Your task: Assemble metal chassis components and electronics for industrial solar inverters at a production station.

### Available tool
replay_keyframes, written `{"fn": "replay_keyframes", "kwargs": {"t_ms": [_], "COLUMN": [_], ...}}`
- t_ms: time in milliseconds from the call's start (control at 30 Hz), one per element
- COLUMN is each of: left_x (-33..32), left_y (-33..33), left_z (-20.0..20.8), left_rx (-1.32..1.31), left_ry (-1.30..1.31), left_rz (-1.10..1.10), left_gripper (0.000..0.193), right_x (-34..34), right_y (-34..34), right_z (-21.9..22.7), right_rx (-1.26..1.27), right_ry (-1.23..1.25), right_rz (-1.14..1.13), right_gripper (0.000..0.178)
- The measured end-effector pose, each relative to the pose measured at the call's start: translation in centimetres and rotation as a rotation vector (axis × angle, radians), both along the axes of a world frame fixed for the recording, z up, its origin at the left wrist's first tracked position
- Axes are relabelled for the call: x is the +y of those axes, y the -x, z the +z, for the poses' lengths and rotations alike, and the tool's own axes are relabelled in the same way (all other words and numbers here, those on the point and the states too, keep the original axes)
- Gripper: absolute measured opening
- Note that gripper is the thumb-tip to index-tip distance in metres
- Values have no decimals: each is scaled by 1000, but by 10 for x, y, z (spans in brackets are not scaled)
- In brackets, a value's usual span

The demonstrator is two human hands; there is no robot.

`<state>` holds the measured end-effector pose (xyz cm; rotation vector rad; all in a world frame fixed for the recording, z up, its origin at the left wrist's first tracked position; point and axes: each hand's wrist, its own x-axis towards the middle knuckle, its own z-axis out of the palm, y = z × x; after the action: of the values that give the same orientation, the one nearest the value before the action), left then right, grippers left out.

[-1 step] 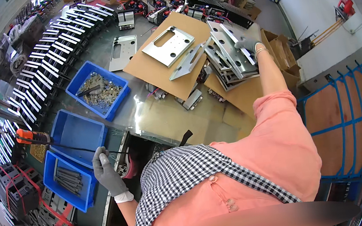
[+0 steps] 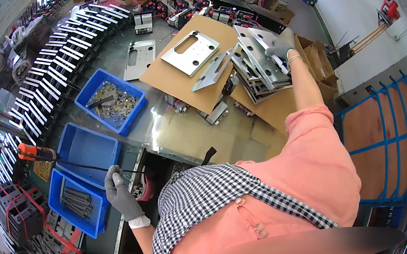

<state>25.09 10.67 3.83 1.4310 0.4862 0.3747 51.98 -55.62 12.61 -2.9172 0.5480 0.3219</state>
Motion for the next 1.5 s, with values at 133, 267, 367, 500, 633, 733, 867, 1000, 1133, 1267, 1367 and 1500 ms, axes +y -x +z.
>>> {"fn": "replay_keyframes", "kwargs": {"t_ms": [133, 267, 367, 500, 633, 733, 867, 1000, 1133, 1267, 1367, 1500], "left_x": [0, -7, -12, -10, -2, 4, 18, 50, 109, 161, 194, 227], "left_y": [-4, -16, -18, -10, 4, 12, 31, 67, 112, 134, 129, 130], "left_z": [-2, 0, 0, -6, -7, -6, -16, -37, -62, -87, -106, -127], "left_rx": [30, -4, -71, -68, -6, 53, 19, 176, 401, 675, 670, 534], "left_ry": [-11, -8, -3, 21, 53, 7, -219, -245, -885, -920, -902, -946], "left_rz": [-3, -28, -46, -17, 16, 84, 207, 365, 579, 687, 677, 520], "left_gripper": [27, 27, 26, 26, 25, 25, 19, 22, 19, 23, 26, 29], "right_x": [61, 107, 102, 88, 83, 63, 11, -23, 20, 125, 201, 269], "right_y": [8, 12, 0, -17, -33, -50, -67, -63, -24, 4, -37, -75], "right_z": [18, -3, -8, -14, -22, -29, -39, -19, 52, 100, 103, 92], "right_rx": [-133, -47, -5, -93, -109, -29, -212, -537, -599, -1002, -1090, -1135], "right_ry": [-38, 89, -7, -110, -17, 101, 100, -191, -459, -260, 57, 100], "right_rz": [-46, -2, -14, -50, -91, 18, 259, 22, 39, 538, 782, 914], "right_gripper": [89, 110, 121, 126, 108, 97, 108, 135, 91, 94, 92, 96]}}
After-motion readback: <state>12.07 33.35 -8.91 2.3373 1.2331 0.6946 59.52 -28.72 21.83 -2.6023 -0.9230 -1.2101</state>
